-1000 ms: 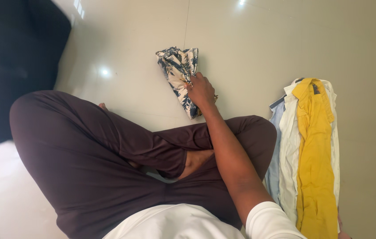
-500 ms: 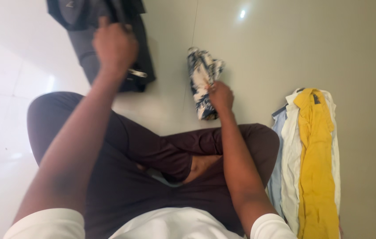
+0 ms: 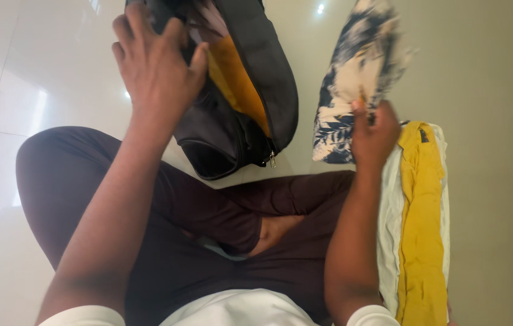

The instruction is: The person folds a floral patterned shirt by hand, places it into a black bag, and then spreads a yellow shirt on the floor to begin buttoning it.

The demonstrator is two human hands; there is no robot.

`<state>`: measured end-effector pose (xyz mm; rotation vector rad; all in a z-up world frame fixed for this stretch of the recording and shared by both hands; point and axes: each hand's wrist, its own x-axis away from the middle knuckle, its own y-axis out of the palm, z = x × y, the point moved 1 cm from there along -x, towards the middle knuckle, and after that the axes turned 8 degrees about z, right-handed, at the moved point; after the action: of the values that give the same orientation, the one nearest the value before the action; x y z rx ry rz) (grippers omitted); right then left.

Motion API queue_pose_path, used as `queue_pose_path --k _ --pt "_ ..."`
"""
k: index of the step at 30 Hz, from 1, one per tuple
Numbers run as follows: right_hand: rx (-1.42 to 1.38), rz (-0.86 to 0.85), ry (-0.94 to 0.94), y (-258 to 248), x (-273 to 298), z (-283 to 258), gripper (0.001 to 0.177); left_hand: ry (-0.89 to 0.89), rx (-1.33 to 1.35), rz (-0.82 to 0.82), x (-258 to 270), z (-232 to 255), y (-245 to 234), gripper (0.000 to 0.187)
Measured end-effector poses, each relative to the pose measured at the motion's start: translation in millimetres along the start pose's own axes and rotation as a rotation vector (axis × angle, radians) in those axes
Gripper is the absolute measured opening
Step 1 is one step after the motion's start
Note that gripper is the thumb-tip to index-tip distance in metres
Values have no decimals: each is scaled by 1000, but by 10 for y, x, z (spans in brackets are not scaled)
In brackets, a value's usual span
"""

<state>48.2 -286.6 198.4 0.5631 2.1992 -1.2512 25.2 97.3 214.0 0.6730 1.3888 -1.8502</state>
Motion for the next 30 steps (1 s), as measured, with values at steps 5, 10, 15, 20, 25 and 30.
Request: queue_pose_path --k 5,10,15,20,25,30 --pt "-385 40 -245 -290 -304 -1154 28 -263 272 -248 -55 -314 174 19" --pt "-289 -103 -364 591 -462 -1889 28 -317 293 -294 -140 -426 93 39" --pt "38 -367 -386 1191 -165 -1926 15 -342 296 -250 -177 -537 -59 50" --pt "86 -488 -367 1440 77 -1730 9 -349 318 -237 -191 -545 -39 53" --pt "46 -484 -404 1946 -120 -1795 32 -355 320 -289 -209 -515 -22 54" --pt "-330 -219 -537 2448 -472 -1775 32 -325 330 -296 -187 -536 -40 55"
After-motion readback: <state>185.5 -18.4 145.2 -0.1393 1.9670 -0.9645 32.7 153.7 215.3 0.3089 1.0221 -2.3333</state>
